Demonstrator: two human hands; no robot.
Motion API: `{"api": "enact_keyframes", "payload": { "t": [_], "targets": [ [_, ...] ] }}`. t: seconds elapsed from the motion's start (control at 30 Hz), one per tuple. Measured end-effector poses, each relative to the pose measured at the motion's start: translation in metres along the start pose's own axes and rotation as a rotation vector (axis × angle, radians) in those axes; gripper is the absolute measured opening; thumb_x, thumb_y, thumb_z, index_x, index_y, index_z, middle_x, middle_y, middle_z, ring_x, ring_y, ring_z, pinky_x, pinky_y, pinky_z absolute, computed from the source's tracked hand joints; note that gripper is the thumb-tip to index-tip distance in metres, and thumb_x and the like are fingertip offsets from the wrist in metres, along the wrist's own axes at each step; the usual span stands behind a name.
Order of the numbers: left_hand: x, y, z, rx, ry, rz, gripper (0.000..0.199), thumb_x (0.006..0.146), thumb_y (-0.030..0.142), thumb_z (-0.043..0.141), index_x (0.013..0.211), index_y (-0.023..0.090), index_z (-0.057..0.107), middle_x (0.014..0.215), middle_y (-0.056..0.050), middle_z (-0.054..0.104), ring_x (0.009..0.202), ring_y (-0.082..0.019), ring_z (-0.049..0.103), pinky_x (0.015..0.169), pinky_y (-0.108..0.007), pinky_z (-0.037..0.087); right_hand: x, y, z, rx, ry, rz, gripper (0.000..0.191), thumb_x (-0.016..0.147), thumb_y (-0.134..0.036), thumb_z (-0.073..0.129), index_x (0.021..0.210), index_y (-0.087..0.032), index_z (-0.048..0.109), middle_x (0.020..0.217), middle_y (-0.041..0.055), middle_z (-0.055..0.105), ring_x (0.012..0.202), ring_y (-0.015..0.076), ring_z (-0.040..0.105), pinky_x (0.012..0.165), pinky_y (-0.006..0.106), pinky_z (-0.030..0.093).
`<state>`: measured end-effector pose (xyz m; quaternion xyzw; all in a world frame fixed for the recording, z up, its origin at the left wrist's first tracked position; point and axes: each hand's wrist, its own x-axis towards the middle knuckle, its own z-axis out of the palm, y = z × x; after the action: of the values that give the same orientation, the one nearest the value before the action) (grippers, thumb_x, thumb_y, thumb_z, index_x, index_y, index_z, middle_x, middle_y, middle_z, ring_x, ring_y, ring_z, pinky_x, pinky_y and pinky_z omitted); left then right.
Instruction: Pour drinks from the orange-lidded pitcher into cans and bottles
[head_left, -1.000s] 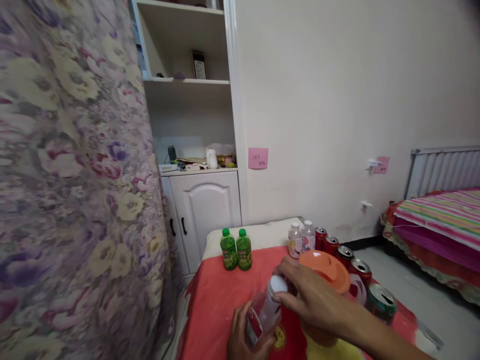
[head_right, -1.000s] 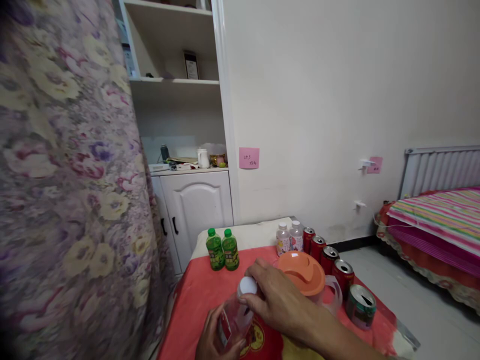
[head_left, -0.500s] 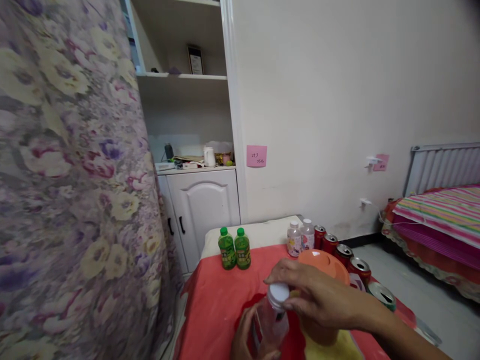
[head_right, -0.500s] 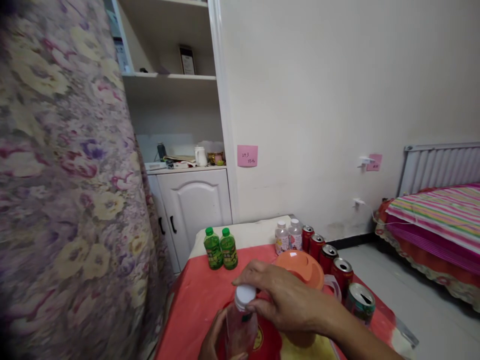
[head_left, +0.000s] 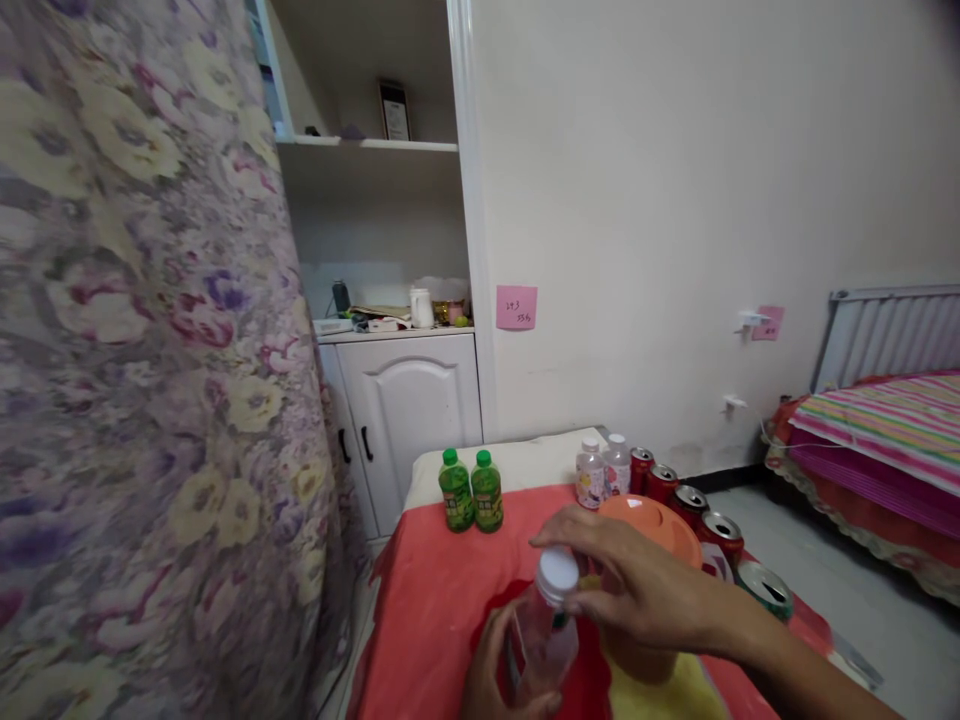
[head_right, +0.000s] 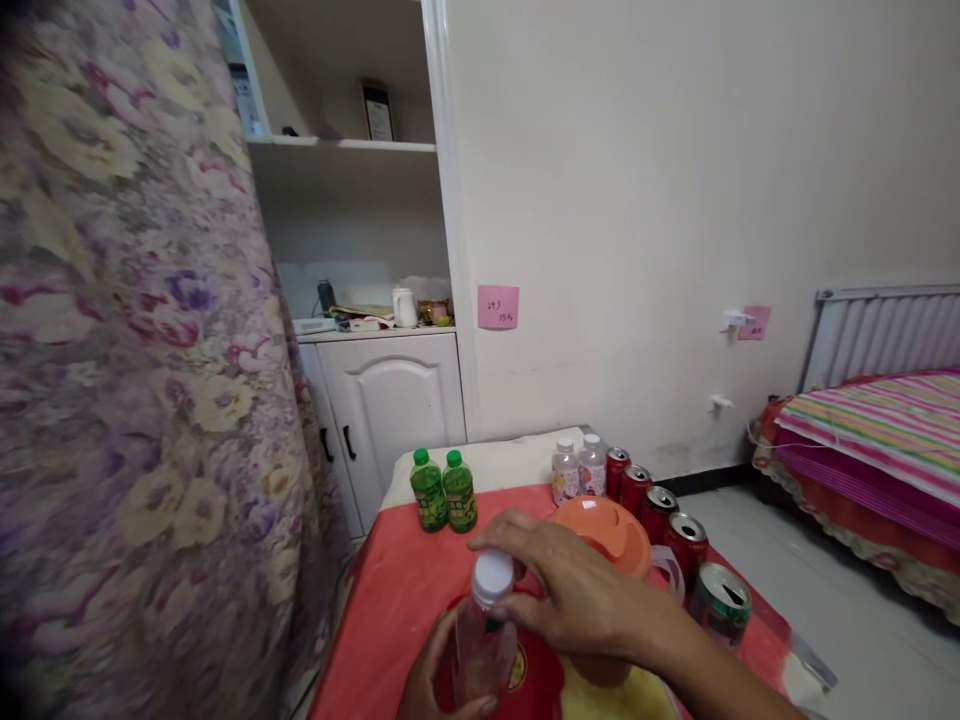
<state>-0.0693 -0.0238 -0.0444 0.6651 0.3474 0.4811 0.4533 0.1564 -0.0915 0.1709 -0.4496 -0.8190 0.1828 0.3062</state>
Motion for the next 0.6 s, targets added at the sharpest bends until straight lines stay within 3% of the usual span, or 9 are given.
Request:
{"api": "enact_keyframes", "payload": {
  "t": [0.07, 0.17, 0.4, 0.47, 0.6],
  "targets": [
    [-0.0001, 0.0008, 0.0008, 0.002, 0.009, 0.009, 0.082, 0.055, 0.034, 0.091, 0.132, 0.019, 0.065, 0.139, -0.018, 0.067, 0.133, -0.041, 0.059, 0.114, -0.049, 0.047, 0.0004, 0.0023, 0.0022, -0.044, 0.008, 0.03, 0.049, 0.084, -0.029, 0.076, 0.13, -0.029, 0.059, 0.124, 0.0051, 0.065, 0.106, 0.0244, 0.063, 0.095, 0.039, 0.048],
    [0.0003, 0.0037, 0.0009, -0.003, 0.0, 0.011, 0.08, 0.056, 0.03, 0.09, 0.131, 0.019, 0.066, 0.138, -0.017, 0.068, 0.131, -0.041, 0.06, 0.112, -0.048, 0.048, 0.0007, 0.0038, 0.0042, -0.069, 0.003, 0.023, 0.034, 0.087, -0.026, 0.07, 0.12, -0.026, 0.062, 0.109, 0.0039, 0.067, 0.094, 0.0219, 0.065, 0.086, 0.036, 0.05],
    [0.0008, 0.0048, 0.0005, -0.016, -0.045, 0.024, 0.082, 0.058, 0.026, 0.088, 0.135, 0.017, 0.061, 0.14, -0.018, 0.066, 0.134, -0.04, 0.058, 0.114, -0.048, 0.045, -0.0017, 0.0067, 0.0014, -0.007, -0.032, -0.03, 0.049, 0.089, -0.024, 0.067, 0.137, -0.031, 0.055, 0.137, 0.0065, 0.062, 0.124, 0.0253, 0.058, 0.107, 0.043, 0.043],
    [0.0006, 0.0042, 0.001, -0.013, -0.052, 0.025, 0.082, 0.058, 0.026, 0.088, 0.136, 0.018, 0.06, 0.142, -0.018, 0.065, 0.135, -0.039, 0.056, 0.115, -0.048, 0.044, -0.0008, 0.0066, 0.0017, -0.041, -0.023, 0.011, 0.05, 0.086, -0.028, 0.071, 0.134, -0.029, 0.057, 0.132, 0.0078, 0.064, 0.118, 0.0271, 0.06, 0.105, 0.045, 0.045],
    [-0.0002, 0.0031, 0.0012, 0.026, -0.035, 0.019, 0.082, 0.059, 0.031, 0.088, 0.135, 0.019, 0.061, 0.142, -0.017, 0.065, 0.135, -0.039, 0.056, 0.116, -0.05, 0.044, 0.0005, 0.0037, 0.0007, -0.029, -0.028, -0.001, 0.035, 0.088, -0.024, 0.068, 0.122, -0.027, 0.063, 0.116, 0.0051, 0.067, 0.102, 0.0226, 0.065, 0.094, 0.039, 0.051]
  ]
}}
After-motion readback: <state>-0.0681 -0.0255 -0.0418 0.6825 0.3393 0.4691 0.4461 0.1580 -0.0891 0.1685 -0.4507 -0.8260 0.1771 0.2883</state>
